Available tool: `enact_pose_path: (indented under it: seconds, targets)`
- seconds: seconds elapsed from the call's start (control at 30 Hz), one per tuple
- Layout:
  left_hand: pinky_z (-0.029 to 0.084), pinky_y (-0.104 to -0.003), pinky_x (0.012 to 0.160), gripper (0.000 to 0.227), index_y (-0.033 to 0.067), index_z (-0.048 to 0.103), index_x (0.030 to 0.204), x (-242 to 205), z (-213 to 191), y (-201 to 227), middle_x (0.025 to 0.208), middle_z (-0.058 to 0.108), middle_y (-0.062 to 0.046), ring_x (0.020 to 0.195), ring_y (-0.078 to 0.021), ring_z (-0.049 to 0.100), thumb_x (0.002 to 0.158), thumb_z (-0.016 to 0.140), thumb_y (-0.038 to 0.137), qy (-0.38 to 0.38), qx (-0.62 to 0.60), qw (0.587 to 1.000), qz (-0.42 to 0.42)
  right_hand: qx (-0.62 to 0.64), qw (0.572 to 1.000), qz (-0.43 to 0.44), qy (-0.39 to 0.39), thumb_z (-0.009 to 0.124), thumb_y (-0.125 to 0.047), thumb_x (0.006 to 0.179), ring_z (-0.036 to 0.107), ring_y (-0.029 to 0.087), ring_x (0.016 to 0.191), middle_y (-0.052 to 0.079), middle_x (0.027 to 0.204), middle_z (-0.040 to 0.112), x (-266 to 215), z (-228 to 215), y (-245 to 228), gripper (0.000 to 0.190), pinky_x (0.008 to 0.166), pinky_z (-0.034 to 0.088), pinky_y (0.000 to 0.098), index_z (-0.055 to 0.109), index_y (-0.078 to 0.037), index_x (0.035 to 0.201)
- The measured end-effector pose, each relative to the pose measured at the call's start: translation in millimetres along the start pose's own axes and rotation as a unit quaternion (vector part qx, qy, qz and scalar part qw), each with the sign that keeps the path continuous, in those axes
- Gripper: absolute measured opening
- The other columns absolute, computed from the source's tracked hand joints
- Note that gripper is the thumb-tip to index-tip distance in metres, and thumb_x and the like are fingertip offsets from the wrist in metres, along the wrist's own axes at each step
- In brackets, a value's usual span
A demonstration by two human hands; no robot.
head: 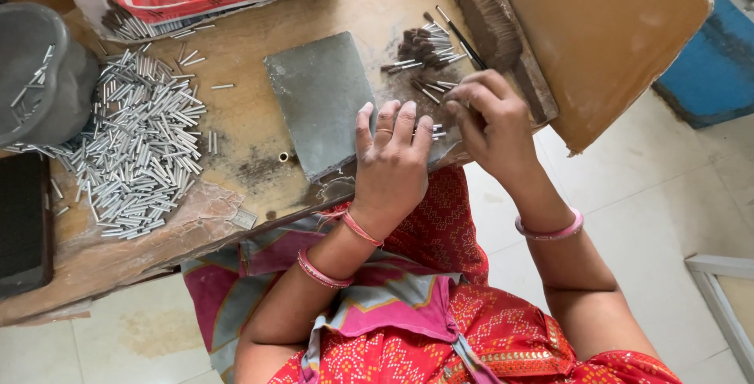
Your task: Applying white powder to small metal pins and arranging them on a brush holder at a workbench.
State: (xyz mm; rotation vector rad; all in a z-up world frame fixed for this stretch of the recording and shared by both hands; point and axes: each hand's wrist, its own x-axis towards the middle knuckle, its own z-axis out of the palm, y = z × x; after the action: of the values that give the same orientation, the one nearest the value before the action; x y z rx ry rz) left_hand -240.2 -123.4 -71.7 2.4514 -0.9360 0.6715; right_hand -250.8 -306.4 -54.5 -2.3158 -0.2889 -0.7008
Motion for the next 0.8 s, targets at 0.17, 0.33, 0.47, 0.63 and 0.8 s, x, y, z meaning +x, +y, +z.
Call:
enact_pose_path:
  seconds: [0.17, 0.33, 0.47, 0.63, 0.8]
  targets:
    - [0.032, -0.057, 0.12, 0.025, 0.0039, 0.068, 0.112, -3.4, 0.6, -3.2, 0.131, 0.061, -0.017, 0.13, -0.0353, 0.053, 0.089, 0.062, 0.009, 0.013, -0.04, 0.999, 0.006, -0.069, 0.997, -0.016, -0.026, 0.082, -0.006, 0.086, 0.069, 0.033, 0.087, 0.016, 0.105, 0.068, 17.1, 12.8, -0.5, 0.023, 0.074, 0.055, 0.0409, 0.068, 0.002, 0.102]
    - [0.033, -0.057, 0.119, 0.024, 0.0031, 0.071, 0.109, -1.5, -2.2, -5.6, 0.128, 0.061, -0.018, 0.127, -0.0364, 0.054, 0.087, 0.063, 0.009, 0.024, -0.064, 0.998, 0.011, 0.055, 0.992, -0.03, -0.109, 0.078, -0.005, 0.088, 0.071, 0.028, 0.093, 0.011, 0.106, 0.069, 20.1, -4.4, 9.4, 0.016, 0.079, 0.058, 0.0383, 0.065, 0.0, 0.097]
    - [0.035, -0.056, 0.118, 0.023, 0.0039, 0.071, 0.109, -5.2, -0.6, -5.6, 0.122, 0.062, -0.017, 0.122, -0.036, 0.056, 0.088, 0.064, 0.009, 0.028, -0.076, 0.997, 0.012, -0.076, 0.997, -0.026, -0.01, 0.071, 0.002, 0.093, 0.07, 0.03, 0.095, 0.011, 0.108, 0.068, 21.1, -2.1, 13.8, 0.011, 0.079, 0.057, 0.0398, 0.069, -0.001, 0.103]
    - [0.037, -0.055, 0.118, 0.023, 0.0038, 0.071, 0.11, -2.9, -1.2, -5.5, 0.117, 0.062, -0.016, 0.117, -0.035, 0.058, 0.088, 0.064, 0.009, 0.033, -0.075, 0.997, 0.017, -0.332, 0.939, -0.089, -0.009, 0.07, -0.002, 0.089, 0.067, 0.029, 0.091, 0.008, 0.101, 0.065, 35.0, 14.1, 27.1, 0.015, 0.071, 0.057, 0.0397, 0.074, -0.006, 0.103]
    - [0.037, -0.055, 0.117, 0.024, 0.0032, 0.071, 0.108, -2.8, -2.7, -6.2, 0.116, 0.063, -0.016, 0.114, -0.0349, 0.059, 0.086, 0.064, 0.009, 0.028, -0.069, 0.997, 0.017, -0.325, 0.941, -0.086, -0.038, 0.068, -0.01, 0.093, 0.066, 0.026, 0.092, 0.006, 0.102, 0.063, 35.2, 9.6, 27.9, 0.005, 0.07, 0.056, 0.0408, 0.071, -0.006, 0.095]
